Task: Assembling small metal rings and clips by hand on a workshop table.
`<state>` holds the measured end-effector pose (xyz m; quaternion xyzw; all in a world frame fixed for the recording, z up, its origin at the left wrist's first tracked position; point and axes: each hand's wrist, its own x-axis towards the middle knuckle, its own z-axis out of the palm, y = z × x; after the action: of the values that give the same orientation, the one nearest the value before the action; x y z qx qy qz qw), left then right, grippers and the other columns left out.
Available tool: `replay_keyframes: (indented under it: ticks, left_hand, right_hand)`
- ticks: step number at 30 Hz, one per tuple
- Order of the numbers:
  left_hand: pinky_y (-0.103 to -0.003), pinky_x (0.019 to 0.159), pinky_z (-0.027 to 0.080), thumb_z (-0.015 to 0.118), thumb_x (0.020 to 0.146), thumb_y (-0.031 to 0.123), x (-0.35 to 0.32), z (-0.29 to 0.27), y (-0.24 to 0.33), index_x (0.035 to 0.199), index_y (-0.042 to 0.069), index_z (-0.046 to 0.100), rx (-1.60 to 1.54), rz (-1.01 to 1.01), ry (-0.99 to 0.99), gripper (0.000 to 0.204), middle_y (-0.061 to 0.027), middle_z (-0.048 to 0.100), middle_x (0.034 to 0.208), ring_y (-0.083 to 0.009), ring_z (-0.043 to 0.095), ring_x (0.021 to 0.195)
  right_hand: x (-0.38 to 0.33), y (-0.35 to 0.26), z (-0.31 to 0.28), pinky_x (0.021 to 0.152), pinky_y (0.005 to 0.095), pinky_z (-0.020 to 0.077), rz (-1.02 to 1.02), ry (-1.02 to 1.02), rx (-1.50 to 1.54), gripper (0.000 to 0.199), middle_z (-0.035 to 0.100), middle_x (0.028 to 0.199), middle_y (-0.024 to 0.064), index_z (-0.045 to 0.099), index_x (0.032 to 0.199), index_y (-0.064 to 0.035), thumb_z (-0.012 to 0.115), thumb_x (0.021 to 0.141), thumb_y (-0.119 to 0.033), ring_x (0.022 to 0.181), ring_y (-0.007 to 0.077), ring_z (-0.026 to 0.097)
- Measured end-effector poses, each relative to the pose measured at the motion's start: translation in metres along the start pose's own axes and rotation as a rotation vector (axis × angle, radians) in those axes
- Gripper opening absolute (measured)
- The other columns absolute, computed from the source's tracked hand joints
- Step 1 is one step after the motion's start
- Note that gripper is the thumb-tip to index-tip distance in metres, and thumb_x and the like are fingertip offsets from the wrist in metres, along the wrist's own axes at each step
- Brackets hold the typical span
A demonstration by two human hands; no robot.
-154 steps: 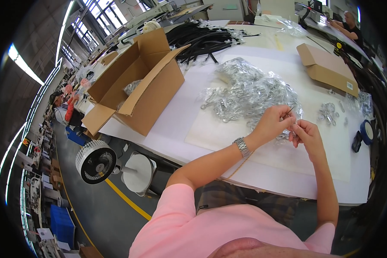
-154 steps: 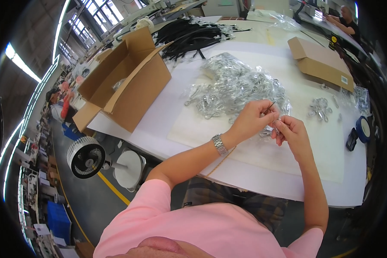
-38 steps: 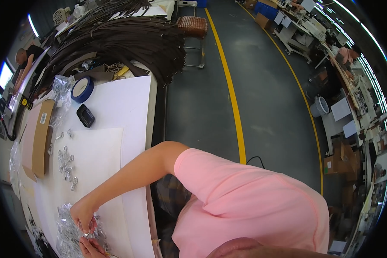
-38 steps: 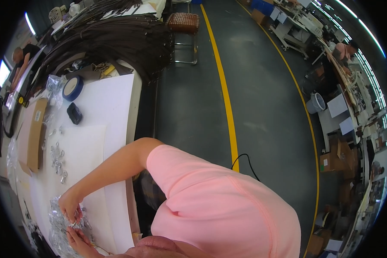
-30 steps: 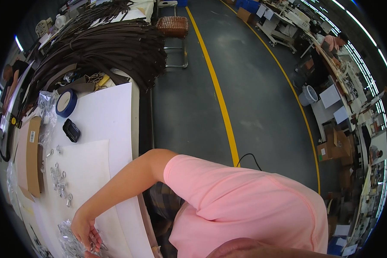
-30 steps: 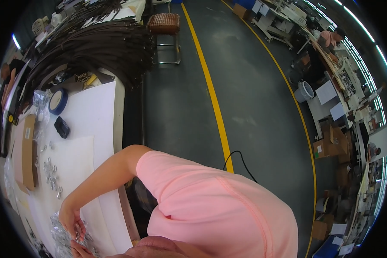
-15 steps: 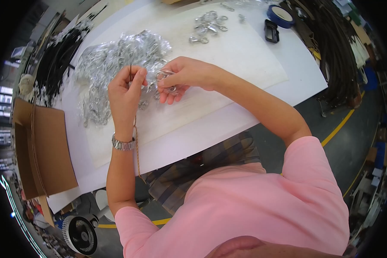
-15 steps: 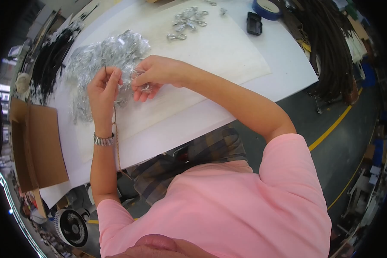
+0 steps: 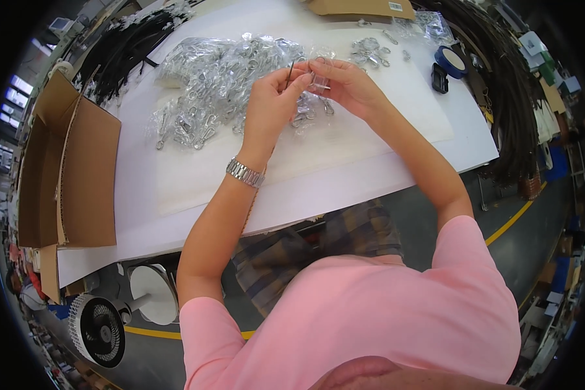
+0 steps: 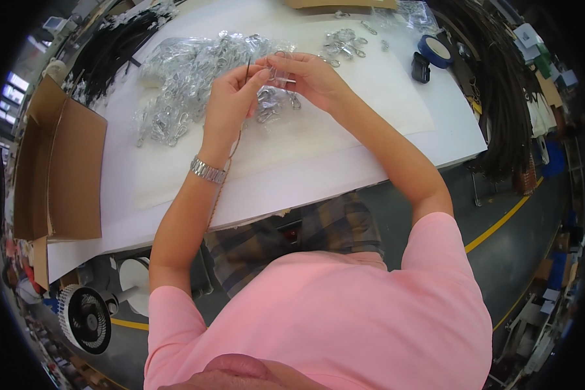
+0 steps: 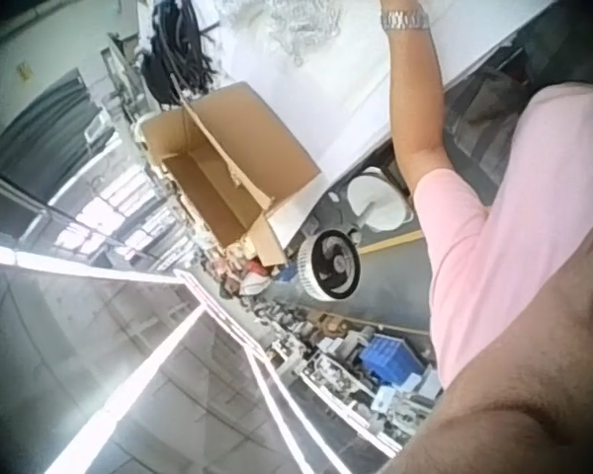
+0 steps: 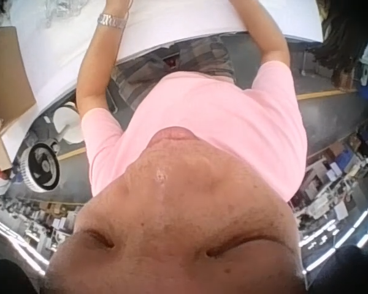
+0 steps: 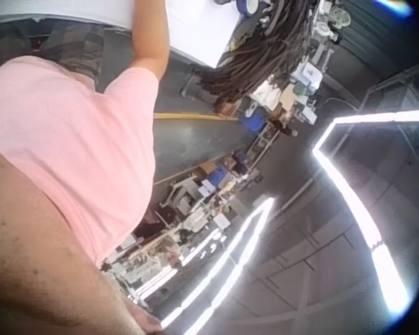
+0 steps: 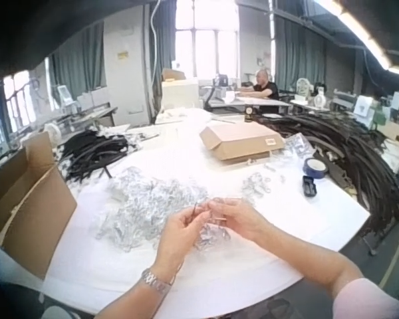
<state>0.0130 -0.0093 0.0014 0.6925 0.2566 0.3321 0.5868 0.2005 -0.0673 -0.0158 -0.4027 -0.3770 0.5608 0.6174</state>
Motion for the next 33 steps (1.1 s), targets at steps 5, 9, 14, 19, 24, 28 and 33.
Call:
replay_keyframes:
  ticks: [5,9,14,19,24,28,33]
  left_hand:
    - [-0.020,0.046,0.030,0.071,0.098,0.021,-0.003,0.006,-0.002,0.119,-0.003,0.073,-0.060,-0.030,-0.016,0.031,0.0030,0.065,0.074,-0.0015,0.043,0.052]
    - [-0.020,0.046,0.030,0.071,0.099,0.020,-0.003,0.001,-0.008,0.104,-0.001,0.074,-0.143,-0.072,-0.012,0.021,0.0016,0.067,0.074,-0.0015,0.042,0.050]
    - [-0.020,0.045,0.029,0.070,0.099,0.020,0.001,-0.004,-0.014,0.093,0.001,0.072,-0.100,-0.075,-0.039,0.020,-0.0007,0.069,0.077,-0.0018,0.043,0.049]
    - [-0.020,0.044,0.030,0.071,0.099,0.020,0.005,0.007,-0.013,0.094,0.001,0.072,-0.146,-0.161,-0.151,0.020,-0.0013,0.069,0.076,-0.0027,0.044,0.048]
    - [-0.020,0.044,0.030,0.072,0.098,0.017,0.012,0.016,-0.017,0.095,0.001,0.071,-0.190,-0.163,-0.139,0.016,-0.0010,0.069,0.076,-0.0026,0.045,0.049]
    - [-0.019,0.044,0.030,0.072,0.096,0.013,0.011,0.008,-0.019,0.098,0.000,0.070,-0.084,-0.148,-0.088,0.013,-0.0030,0.071,0.079,-0.0023,0.047,0.050]
    - [-0.018,0.044,0.031,0.072,0.096,0.014,0.011,-0.003,-0.021,0.101,0.000,0.068,-0.118,-0.154,-0.143,0.015,-0.0062,0.074,0.084,-0.0018,0.046,0.049]
  right_hand:
    - [-0.005,0.009,0.005,0.095,0.0320,0.0519,0.051,0.009,-0.029,0.032,0.072,0.111,0.0036,0.072,0.117,-0.0020,0.067,0.102,-0.030,0.102,0.0122,0.065]
    - [-0.008,-0.001,0.010,0.090,0.0324,0.0534,0.046,-0.039,0.031,0.034,0.072,0.105,0.0043,0.072,0.117,-0.0008,0.061,0.105,-0.031,0.094,0.0127,0.064]
    - [-0.009,0.003,0.010,0.080,0.0316,0.0547,-0.018,-0.020,-0.038,0.039,0.073,0.105,0.0067,0.070,0.121,0.0004,0.057,0.107,-0.033,0.085,0.0139,0.064]
    - [-0.009,0.002,0.009,0.076,0.0279,0.0548,0.009,0.000,0.027,0.043,0.074,0.111,0.0078,0.069,0.126,0.0003,0.053,0.108,-0.036,0.086,0.0128,0.068]
    - [-0.012,0.005,-0.002,0.076,0.0272,0.0550,-0.009,0.061,0.085,0.040,0.075,0.107,0.0080,0.069,0.125,0.0001,0.055,0.107,-0.033,0.087,0.0127,0.069]
    - [-0.013,0.001,-0.003,0.079,0.0293,0.0558,0.030,0.093,-0.050,0.037,0.075,0.105,0.0077,0.070,0.121,0.0007,0.056,0.107,-0.030,0.089,0.0132,0.070]
    - [-0.013,0.003,0.000,0.084,0.0311,0.0565,0.041,0.067,0.012,0.035,0.075,0.108,0.0093,0.070,0.120,0.0002,0.055,0.107,-0.029,0.094,0.0157,0.071]
